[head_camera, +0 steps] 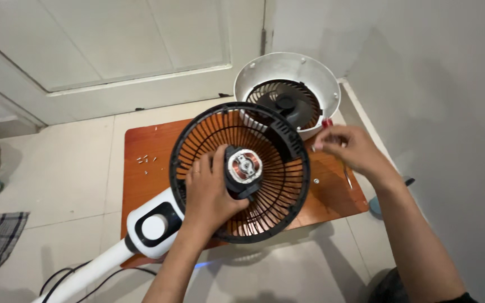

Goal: The person uses a screwdriver to remove screws from the central motor housing of a disassembled standing fan. They loosen and remove multiple screws from the motor mount area while the fan cage and other components rest on a wooden table.

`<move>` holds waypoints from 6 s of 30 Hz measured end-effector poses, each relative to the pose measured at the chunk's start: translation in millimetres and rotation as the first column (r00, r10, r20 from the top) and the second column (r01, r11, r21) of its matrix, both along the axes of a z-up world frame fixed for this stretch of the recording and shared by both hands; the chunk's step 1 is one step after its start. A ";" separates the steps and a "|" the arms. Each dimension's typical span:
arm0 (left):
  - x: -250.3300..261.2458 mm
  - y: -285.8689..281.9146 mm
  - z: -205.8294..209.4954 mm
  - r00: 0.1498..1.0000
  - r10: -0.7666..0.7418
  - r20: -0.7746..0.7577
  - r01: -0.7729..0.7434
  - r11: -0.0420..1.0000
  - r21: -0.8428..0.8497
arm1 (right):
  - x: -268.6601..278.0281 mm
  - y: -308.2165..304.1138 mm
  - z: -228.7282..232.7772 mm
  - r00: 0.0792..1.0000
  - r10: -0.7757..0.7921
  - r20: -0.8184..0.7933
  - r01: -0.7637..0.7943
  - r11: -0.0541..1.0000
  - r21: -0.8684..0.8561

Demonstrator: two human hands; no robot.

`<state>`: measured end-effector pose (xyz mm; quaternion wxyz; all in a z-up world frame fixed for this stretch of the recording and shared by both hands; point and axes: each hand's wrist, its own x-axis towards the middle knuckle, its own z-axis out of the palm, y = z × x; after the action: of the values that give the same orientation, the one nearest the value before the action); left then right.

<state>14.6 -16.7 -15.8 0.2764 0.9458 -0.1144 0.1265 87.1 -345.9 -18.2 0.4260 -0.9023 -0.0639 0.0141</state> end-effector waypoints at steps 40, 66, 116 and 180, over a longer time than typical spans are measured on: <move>7.8 10.5 -3.7 0.997 0.014 -0.080 -0.017 0.999 -0.037 | -69.2 50.8 14.2 0.972 -0.114 0.204 0.096 0.991 0.094; 14.2 46.2 2.2 0.945 -0.327 -0.023 0.300 0.890 -0.343 | -42.3 120.7 5.4 0.907 0.386 0.169 -0.402 0.913 0.071; 6.2 22.9 -6.6 0.980 -0.079 0.184 0.122 0.965 -0.232 | -43.9 131.2 -11.0 0.949 0.305 0.082 -0.316 0.922 0.223; 2.7 34.9 6.0 0.942 -0.161 0.293 0.328 0.616 -0.716 | -76.2 166.6 30.6 0.876 0.010 0.482 -0.128 0.969 0.212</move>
<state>17.3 18.2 -9.8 0.6466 0.7013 -0.2067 0.2176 10.9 -179.3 12.4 0.5010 -0.8176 -0.2003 -0.2011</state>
